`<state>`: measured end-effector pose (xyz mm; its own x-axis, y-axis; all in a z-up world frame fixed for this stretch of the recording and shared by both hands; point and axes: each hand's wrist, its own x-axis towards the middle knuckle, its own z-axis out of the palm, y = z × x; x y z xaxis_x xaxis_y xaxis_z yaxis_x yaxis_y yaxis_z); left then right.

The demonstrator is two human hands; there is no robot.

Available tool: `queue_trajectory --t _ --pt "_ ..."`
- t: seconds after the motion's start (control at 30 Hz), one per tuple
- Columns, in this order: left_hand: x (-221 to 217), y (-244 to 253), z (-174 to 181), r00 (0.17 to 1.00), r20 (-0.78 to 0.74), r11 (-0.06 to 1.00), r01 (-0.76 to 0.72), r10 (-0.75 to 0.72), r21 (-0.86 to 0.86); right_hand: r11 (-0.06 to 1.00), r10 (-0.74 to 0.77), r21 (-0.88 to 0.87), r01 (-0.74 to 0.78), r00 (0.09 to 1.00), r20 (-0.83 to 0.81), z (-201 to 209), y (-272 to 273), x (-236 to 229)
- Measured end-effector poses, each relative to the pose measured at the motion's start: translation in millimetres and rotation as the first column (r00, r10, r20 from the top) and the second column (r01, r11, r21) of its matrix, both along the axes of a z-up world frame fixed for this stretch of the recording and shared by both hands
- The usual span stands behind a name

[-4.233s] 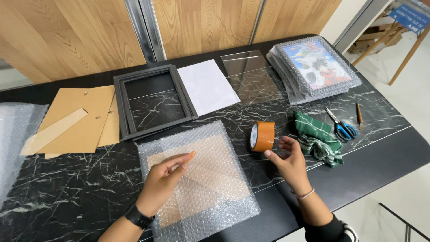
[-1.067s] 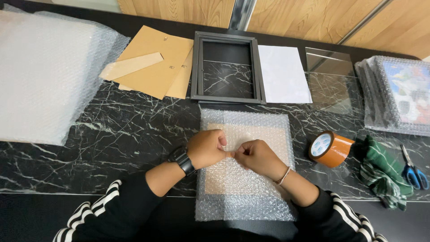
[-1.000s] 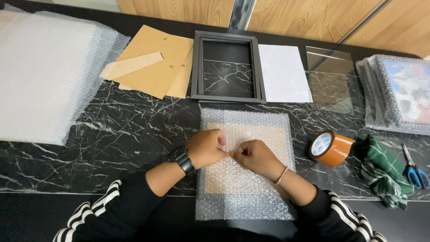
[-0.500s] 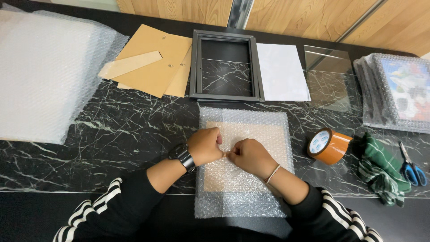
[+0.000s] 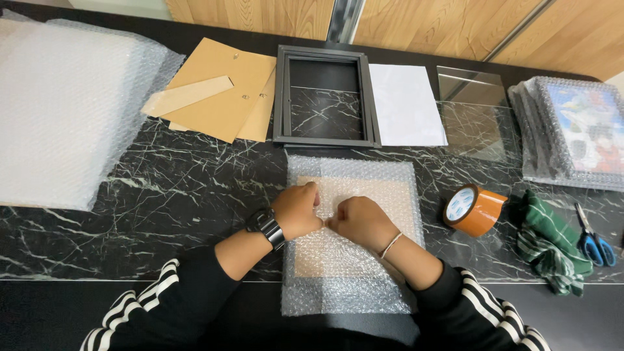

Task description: The person wraps a framed artwork in bubble wrap and secures it with adhesive tape using scissors.

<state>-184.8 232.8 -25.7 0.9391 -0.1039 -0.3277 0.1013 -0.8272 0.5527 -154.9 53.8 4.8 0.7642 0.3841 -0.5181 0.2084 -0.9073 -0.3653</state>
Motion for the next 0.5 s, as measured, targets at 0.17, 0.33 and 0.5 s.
queue_trajectory --t 0.17,0.33,0.5 --pt "-5.0 4.1 22.3 0.999 -0.009 0.999 0.034 -0.034 -0.034 1.0 -0.009 -0.011 0.01 0.999 0.041 29.2 -2.4 -6.3" --pt "-2.4 10.7 5.7 0.998 -0.008 0.995 0.064 -0.065 -0.073 0.994 -0.089 0.065 0.088 0.996 0.008 31.5 -14.7 -8.1" --pt "-0.6 15.2 -3.0 0.998 -0.004 0.998 0.062 -0.062 -0.034 0.981 -0.079 0.176 0.076 0.997 0.008 -16.0 -32.2 8.3"
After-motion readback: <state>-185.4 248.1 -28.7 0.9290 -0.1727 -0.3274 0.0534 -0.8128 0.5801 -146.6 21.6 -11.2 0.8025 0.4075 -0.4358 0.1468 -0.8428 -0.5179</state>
